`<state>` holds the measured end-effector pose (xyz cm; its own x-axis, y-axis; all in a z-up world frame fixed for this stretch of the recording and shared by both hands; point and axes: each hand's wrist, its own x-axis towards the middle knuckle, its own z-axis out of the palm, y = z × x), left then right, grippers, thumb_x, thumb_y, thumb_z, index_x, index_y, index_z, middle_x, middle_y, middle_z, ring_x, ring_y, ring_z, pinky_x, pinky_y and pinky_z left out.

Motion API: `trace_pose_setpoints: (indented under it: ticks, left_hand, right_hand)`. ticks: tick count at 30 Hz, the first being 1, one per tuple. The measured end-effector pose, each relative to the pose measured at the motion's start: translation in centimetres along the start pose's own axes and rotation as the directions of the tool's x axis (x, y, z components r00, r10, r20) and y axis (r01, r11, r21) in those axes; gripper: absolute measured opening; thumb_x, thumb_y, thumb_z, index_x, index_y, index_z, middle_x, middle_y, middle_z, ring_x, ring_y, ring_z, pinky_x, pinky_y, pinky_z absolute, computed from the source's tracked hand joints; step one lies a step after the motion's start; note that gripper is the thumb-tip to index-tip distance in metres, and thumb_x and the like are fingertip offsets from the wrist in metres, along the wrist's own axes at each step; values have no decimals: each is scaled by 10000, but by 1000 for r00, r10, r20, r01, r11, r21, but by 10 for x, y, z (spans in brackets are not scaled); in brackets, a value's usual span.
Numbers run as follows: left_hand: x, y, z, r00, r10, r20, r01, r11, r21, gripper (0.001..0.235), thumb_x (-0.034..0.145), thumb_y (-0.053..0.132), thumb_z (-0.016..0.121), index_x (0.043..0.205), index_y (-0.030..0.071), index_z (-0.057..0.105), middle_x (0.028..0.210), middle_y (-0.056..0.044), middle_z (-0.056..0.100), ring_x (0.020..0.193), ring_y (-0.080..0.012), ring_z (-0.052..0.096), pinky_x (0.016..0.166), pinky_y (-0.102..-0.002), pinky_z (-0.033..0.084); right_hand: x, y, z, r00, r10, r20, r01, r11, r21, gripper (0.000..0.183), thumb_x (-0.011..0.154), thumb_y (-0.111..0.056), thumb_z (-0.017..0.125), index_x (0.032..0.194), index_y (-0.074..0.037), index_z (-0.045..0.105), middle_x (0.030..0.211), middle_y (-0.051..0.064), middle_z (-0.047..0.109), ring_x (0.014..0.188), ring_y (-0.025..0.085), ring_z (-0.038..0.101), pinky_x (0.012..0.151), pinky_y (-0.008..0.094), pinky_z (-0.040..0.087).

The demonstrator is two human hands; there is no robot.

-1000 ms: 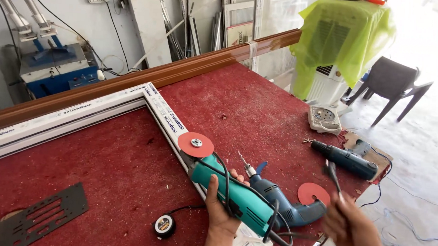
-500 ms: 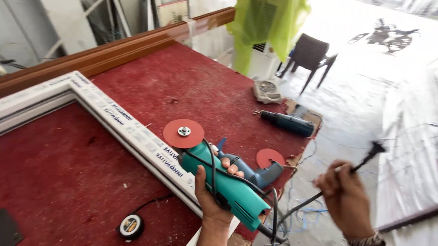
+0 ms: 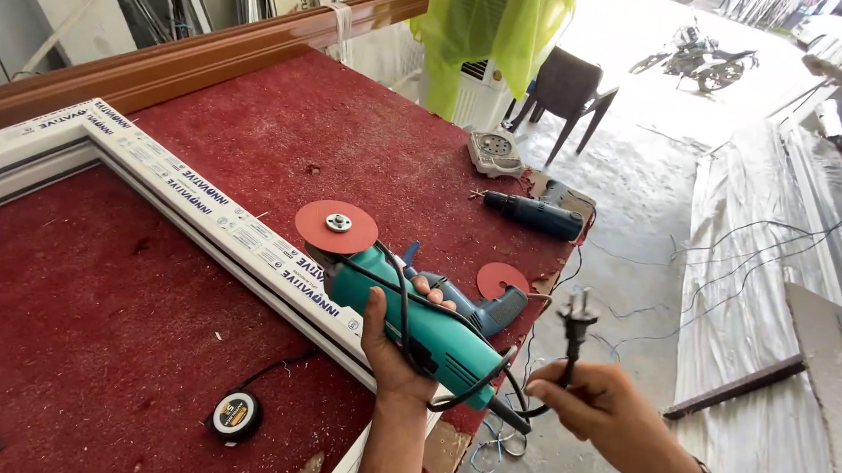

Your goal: Assembling and finishing a window frame using an angle grinder and power drill.

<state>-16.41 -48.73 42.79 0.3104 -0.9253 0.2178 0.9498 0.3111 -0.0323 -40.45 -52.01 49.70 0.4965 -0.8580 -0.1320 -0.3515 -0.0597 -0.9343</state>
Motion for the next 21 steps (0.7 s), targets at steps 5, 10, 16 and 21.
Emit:
trace_pose_setpoints:
  ticks: [5, 10, 16, 21]
  left_hand:
    - [-1, -2, 12, 999, 42, -23, -41, 999, 29, 522, 906, 486, 725, 1175, 72, 559, 1007, -112, 611, 968, -245, 625, 956, -408, 533]
    - [0, 3, 3, 995, 89, -42, -91, 994, -56, 535, 908, 489, 706, 1209, 68, 567, 1014, -98, 607, 982, -250, 613, 949, -416, 516]
    - [7, 5, -3, 968, 218, -127, -223, 974, -26, 548, 915, 509, 682, 1224, 73, 560, 1028, -120, 594, 976, -270, 598, 943, -466, 512]
    - [12, 16, -27, 939, 327, -109, -329, 944, 0, 543, 952, 516, 675, 1281, 100, 562, 1053, -114, 580, 1004, -265, 587, 958, -483, 498]
  right_hand:
    - [16, -27, 14, 998, -34, 54, 41, 991, -130, 165, 891, -140, 737, 979, -24, 815, 630, -37, 625, 528, 45, 471, 449, 248, 367]
    - [28, -26, 14, 992, -69, 109, 97, 955, -279, 174, 911, -160, 731, 1028, -82, 832, 724, 14, 646, 623, 104, 538, 548, 272, 428]
    - [31, -42, 3, 851, -244, 466, 383, 894, -232, 277, 1022, -252, 632, 1191, -58, 733, 1147, 52, 630, 1078, 192, 616, 902, 348, 493]
    - [38, -43, 3, 877, -46, 479, 12, 997, 73, 431, 990, -383, 572, 1258, -61, 671, 1212, 43, 666, 1177, 166, 640, 1017, 344, 505]
